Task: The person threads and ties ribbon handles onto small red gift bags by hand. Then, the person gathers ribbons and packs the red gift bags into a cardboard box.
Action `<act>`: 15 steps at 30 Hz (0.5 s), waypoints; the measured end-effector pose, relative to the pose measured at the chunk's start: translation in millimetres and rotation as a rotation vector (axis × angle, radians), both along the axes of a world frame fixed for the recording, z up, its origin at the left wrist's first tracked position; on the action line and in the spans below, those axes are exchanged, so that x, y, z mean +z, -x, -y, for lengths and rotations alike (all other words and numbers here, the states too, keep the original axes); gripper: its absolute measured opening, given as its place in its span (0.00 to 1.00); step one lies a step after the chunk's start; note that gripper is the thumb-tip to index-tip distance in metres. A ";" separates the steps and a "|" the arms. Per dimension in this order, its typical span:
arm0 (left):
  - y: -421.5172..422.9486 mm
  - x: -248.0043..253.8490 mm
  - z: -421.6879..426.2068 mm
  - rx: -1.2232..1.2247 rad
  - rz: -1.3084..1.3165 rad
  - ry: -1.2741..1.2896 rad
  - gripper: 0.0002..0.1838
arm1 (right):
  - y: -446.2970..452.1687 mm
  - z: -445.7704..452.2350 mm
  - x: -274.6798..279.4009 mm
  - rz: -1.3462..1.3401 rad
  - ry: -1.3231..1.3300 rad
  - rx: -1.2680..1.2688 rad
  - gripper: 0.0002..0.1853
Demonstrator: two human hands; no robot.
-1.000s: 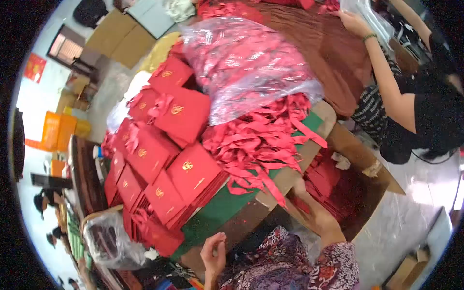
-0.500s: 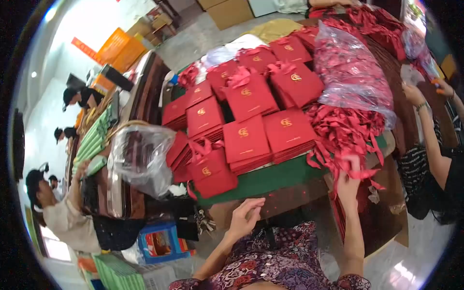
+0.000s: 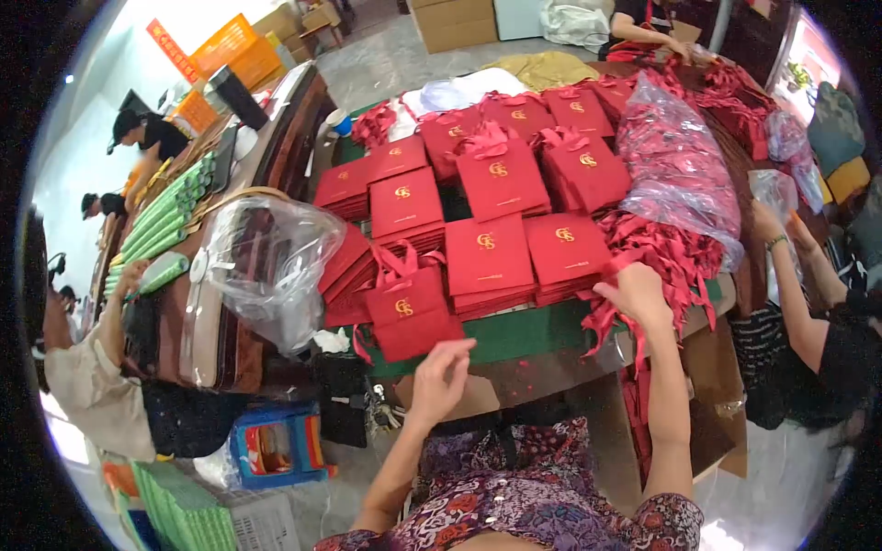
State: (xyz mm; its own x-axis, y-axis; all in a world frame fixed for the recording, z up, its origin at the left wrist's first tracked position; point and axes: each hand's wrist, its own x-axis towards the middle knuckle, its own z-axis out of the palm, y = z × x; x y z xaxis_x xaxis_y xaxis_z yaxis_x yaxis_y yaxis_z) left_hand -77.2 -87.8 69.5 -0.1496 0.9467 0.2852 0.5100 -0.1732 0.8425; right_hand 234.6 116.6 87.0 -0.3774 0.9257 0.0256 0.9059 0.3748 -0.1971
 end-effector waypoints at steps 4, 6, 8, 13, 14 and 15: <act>9.7 7.4 -54.9 0.003 -0.220 -0.123 0.18 | 9.1 9.3 23.0 0.209 0.222 0.043 0.22; 11.3 4.3 -79.0 0.004 -0.352 -0.123 0.25 | 6.5 22.3 43.9 0.211 0.143 0.045 0.21; 7.8 4.8 -97.9 0.004 -0.509 -0.169 0.30 | 11.6 40.2 60.5 -0.013 0.051 0.034 0.21; -2.1 -24.2 -121.2 -0.005 -0.659 -0.137 0.33 | 44.6 93.1 43.2 -0.431 -0.101 0.165 0.17; -3.4 -30.7 -122.5 -0.004 -0.679 -0.109 0.33 | 48.2 100.7 22.0 -0.420 -0.075 0.175 0.16; -5.0 -35.0 -123.6 0.000 -0.682 -0.102 0.33 | 50.7 108.4 4.2 -0.412 -0.103 0.186 0.14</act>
